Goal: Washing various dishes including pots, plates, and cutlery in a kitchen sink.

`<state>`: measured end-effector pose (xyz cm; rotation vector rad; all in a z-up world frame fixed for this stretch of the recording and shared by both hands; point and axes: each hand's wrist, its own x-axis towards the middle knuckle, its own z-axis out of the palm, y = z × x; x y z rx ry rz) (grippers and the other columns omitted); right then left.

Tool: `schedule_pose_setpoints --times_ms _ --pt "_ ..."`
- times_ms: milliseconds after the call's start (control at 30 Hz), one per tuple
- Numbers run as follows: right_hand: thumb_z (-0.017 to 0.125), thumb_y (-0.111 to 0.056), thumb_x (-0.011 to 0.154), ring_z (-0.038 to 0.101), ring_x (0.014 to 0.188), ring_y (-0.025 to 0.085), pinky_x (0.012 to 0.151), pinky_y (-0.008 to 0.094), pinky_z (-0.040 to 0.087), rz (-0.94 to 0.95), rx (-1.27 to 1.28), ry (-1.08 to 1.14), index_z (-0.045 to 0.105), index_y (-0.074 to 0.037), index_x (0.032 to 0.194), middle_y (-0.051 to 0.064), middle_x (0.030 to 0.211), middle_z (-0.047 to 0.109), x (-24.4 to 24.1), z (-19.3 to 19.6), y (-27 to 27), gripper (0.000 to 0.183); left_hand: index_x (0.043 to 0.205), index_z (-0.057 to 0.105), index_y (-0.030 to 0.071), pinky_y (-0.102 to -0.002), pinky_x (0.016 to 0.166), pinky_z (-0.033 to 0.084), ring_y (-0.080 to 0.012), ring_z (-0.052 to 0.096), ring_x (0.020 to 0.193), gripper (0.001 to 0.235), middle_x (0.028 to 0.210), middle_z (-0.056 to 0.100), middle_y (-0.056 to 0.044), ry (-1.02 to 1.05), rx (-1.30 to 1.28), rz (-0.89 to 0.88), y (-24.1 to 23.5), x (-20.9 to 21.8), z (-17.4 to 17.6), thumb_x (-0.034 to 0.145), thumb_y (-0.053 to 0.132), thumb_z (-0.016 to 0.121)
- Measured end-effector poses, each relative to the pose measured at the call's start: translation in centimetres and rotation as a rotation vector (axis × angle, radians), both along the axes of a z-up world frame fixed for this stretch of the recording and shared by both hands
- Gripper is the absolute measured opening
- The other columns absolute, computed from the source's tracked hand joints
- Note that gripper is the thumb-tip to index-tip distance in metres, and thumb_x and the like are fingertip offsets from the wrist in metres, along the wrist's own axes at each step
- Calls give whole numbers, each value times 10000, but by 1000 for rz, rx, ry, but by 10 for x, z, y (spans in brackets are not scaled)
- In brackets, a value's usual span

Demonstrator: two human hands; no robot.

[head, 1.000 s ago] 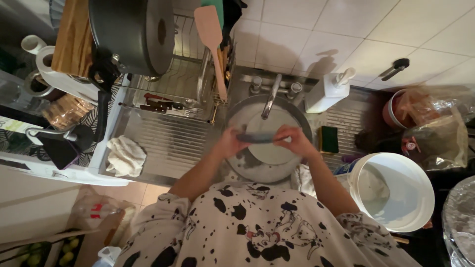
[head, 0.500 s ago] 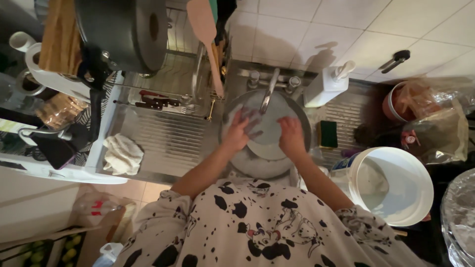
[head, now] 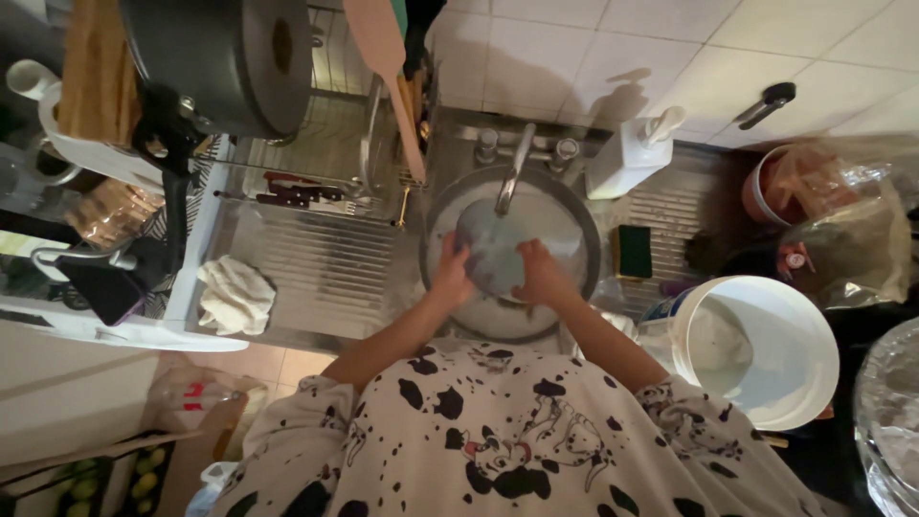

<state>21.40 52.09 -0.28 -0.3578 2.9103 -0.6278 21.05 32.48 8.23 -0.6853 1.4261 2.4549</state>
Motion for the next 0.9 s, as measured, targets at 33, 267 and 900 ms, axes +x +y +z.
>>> schedule_pose_setpoints --times_ms 33,267,900 --pt "842 -351 592 658 1047 436 820 570 571 64 -119 -62 583 -96 1245 185 1117 607 2 -20 1 747 1599 275 183 -640 1208 140 -444 165 1531 569 1672 146 -204 20 -28 22 -1 -1 -13 1080 157 504" --pt "774 -316 774 746 980 348 753 497 589 78 117 -351 793 -149 1076 92 1042 751 55 -62 41 346 1553 379 93 -564 1174 306 -398 349 1452 534 1568 339 -231 41 -205 100 -3 -5 -119 1059 146 576" --pt "751 -43 664 504 1247 489 1095 601 380 -1307 83 833 685 -45 908 300 1356 459 -43 -16 197 253 1300 700 193 -544 1001 523 -246 663 1132 516 1280 706 -22 -159 226 6 -31 -8 -69 929 552 726"
